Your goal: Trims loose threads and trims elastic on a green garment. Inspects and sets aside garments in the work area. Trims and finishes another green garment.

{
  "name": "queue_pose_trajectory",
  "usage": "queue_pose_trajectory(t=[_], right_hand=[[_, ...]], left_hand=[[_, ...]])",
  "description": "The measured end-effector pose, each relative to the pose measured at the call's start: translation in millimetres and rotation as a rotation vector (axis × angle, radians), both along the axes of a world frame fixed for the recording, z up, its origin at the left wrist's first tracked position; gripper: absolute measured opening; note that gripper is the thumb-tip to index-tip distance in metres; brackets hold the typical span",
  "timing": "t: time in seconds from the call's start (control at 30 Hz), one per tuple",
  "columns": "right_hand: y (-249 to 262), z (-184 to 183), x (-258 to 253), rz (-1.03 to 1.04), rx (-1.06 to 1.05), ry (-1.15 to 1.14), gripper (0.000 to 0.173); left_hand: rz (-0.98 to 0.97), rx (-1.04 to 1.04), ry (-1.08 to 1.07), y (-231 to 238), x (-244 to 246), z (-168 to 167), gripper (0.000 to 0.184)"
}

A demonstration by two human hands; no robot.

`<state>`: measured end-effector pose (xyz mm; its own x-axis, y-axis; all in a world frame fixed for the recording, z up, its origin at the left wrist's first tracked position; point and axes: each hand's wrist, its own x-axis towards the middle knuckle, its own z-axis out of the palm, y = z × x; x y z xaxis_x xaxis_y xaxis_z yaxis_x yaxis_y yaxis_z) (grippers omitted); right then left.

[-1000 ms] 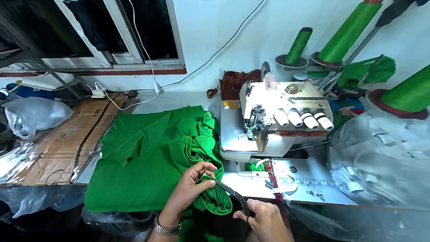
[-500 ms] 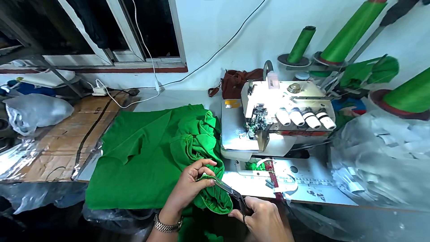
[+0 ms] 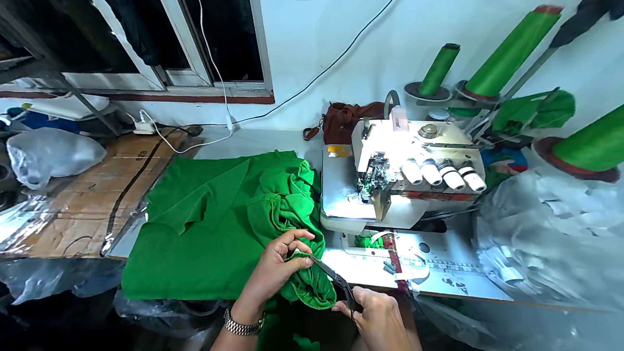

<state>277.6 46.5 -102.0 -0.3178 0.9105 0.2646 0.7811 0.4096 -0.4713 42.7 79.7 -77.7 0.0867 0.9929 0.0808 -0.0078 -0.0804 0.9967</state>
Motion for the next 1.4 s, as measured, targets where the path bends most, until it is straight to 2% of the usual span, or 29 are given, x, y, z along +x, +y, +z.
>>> queue_pose_trajectory(t=[0.47, 0.8, 1.2, 1.27, 1.33, 1.4], right_hand=[[4, 11, -4, -0.003, -0.115, -0.017, 0.047], [6, 9, 2, 0.032, -0.108, -0.023, 0.051], [9, 7, 3, 0.062, -0.096, -0.012, 0.045], [8, 5, 4, 0.049, -0.087, -0.009, 0.045], [7, 4, 6, 0.042, -0.049, 0.003, 0.046], [7, 4, 10, 0.038, -0.004, 0.008, 0.046]], left_hand=[[-0.022, -0.016, -0.003, 0, -1, 0, 0.043], [-0.041, -0.007, 0.009, -1, -1, -1, 0.043], [-0.077, 0.012, 0.015, 0, -4, -3, 0.044], [-0.111, 0.039, -0.008, 1, -9, -4, 0.039], [-0.115, 0.088, 0.002, 1, -12, -4, 0.024], [-0.087, 0.154, 0.117, -1, -11, -1, 0.014]])
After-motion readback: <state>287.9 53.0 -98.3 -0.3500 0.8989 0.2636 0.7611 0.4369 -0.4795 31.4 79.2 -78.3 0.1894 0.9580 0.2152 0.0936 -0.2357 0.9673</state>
